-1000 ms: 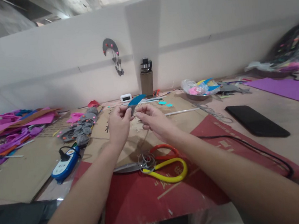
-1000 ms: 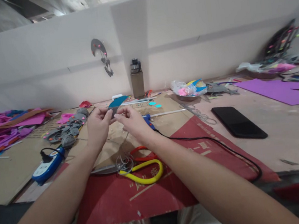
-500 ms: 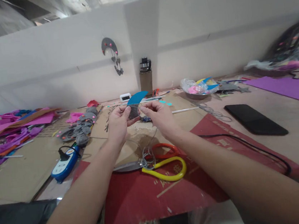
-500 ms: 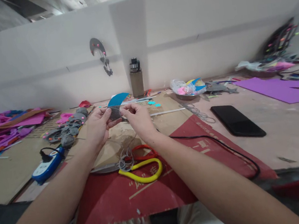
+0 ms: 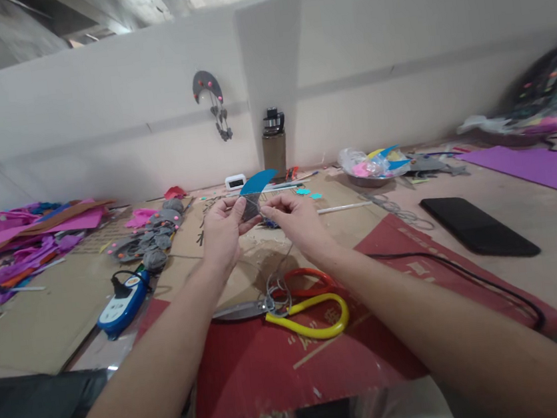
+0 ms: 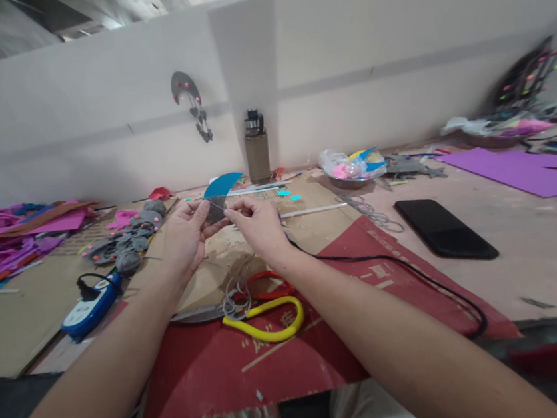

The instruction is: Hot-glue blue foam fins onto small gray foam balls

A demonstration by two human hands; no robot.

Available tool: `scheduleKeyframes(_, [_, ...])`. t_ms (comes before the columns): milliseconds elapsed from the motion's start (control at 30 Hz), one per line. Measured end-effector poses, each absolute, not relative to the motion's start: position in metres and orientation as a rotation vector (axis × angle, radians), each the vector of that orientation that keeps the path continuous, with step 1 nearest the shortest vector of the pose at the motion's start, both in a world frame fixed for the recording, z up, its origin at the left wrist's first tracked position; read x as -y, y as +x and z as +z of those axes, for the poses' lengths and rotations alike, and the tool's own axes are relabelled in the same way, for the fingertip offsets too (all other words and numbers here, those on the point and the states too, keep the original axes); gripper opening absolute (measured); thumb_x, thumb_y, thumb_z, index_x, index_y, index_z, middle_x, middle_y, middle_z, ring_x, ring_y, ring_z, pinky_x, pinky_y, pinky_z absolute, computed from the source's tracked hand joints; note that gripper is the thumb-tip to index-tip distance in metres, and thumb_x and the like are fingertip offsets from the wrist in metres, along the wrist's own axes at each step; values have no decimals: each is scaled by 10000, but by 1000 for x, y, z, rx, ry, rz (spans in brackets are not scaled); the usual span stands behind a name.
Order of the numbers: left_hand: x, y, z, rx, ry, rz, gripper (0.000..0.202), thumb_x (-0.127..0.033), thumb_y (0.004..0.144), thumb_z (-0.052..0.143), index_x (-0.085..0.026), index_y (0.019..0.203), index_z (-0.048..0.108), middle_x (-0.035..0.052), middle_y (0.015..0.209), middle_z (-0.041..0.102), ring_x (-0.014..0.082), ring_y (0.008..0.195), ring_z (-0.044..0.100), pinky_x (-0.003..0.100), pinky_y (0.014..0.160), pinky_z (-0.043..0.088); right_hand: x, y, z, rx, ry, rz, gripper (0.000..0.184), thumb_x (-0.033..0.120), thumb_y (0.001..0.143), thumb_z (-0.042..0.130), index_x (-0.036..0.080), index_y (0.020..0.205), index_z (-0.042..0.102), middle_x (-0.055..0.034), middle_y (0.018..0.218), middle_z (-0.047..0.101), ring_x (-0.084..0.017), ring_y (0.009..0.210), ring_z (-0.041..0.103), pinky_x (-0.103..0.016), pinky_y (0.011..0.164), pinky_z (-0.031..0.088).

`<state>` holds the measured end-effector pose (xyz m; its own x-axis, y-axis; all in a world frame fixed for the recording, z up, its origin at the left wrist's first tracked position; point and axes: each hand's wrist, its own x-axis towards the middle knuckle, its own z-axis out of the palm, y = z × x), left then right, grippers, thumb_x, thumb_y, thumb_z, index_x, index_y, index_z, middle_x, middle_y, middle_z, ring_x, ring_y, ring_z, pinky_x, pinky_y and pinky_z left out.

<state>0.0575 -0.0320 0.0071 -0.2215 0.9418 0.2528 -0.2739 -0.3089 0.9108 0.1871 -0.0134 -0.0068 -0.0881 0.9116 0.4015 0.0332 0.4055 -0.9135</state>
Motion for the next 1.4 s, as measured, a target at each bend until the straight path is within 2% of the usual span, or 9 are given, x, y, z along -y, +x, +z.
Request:
scheduleKeyframes(300, [34, 58, 11, -981, 1033, 1691, 236, -298, 705, 688, -171, 768, 500, -7, 736, 673, 120, 668, 663, 380, 759, 583, 10, 185, -11, 1558, -911, 896, 140, 313, 733, 598, 181, 694, 621, 54, 530, 402, -101, 533, 345, -267, 533, 265])
scheduleKeyframes(533, [32, 53, 11, -1011, 1017, 1735, 211, -274, 673, 691, -172, 782, 541, -22, 701, 652, 130, 648, 669, 365, 724, 588, 12, 189, -8, 1543, -847, 799, 173, 348, 768, 602, 182, 741, 641, 42, 570, 438, -103, 558, 359, -265, 555, 296])
scheduleKeyframes(800, [35, 56, 10, -977, 1059, 1658, 221, -294, 685, 687, -168, 786, 536, 7, 763, 676, 176, 716, 695, 385, 719, 583, 12, 195, 2, 1412, -832, 783, 149, 328, 771, 590, 184, 768, 627, 14, 693, 527, -108, 611, 406, -265, 601, 343])
scheduleKeyframes(1067, [38, 57, 12, -938, 1059, 1633, 220, -292, 698, 677, -178, 801, 520, 15, 802, 697, 201, 748, 707, 420, 741, 574, 12, 195, 4, 1393, -853, 829, 196, 367, 762, 585, 178, 739, 631, 12, 672, 537, -113, 625, 429, -262, 610, 355])
scheduleKeyframes(1300, [37, 55, 11, -897, 1064, 1595, 219, -301, 702, 677, -187, 823, 533, 19, 826, 712, 199, 773, 707, 402, 745, 575, 0, 194, -3, 1297, -741, 1064, 203, 362, 682, 655, 192, 791, 672, 12, 713, 590, -101, 621, 449, -246, 588, 356])
scheduleKeyframes(1400, [38, 55, 12, -893, 1075, 1560, 230, -313, 698, 686, -186, 824, 541, 26, 836, 717, 204, 785, 709, 395, 750, 575, 0, 196, -4, 1240, -727, 1243, 225, 380, 639, 691, 200, 770, 662, 26, 668, 575, -72, 508, 360, -236, 477, 259])
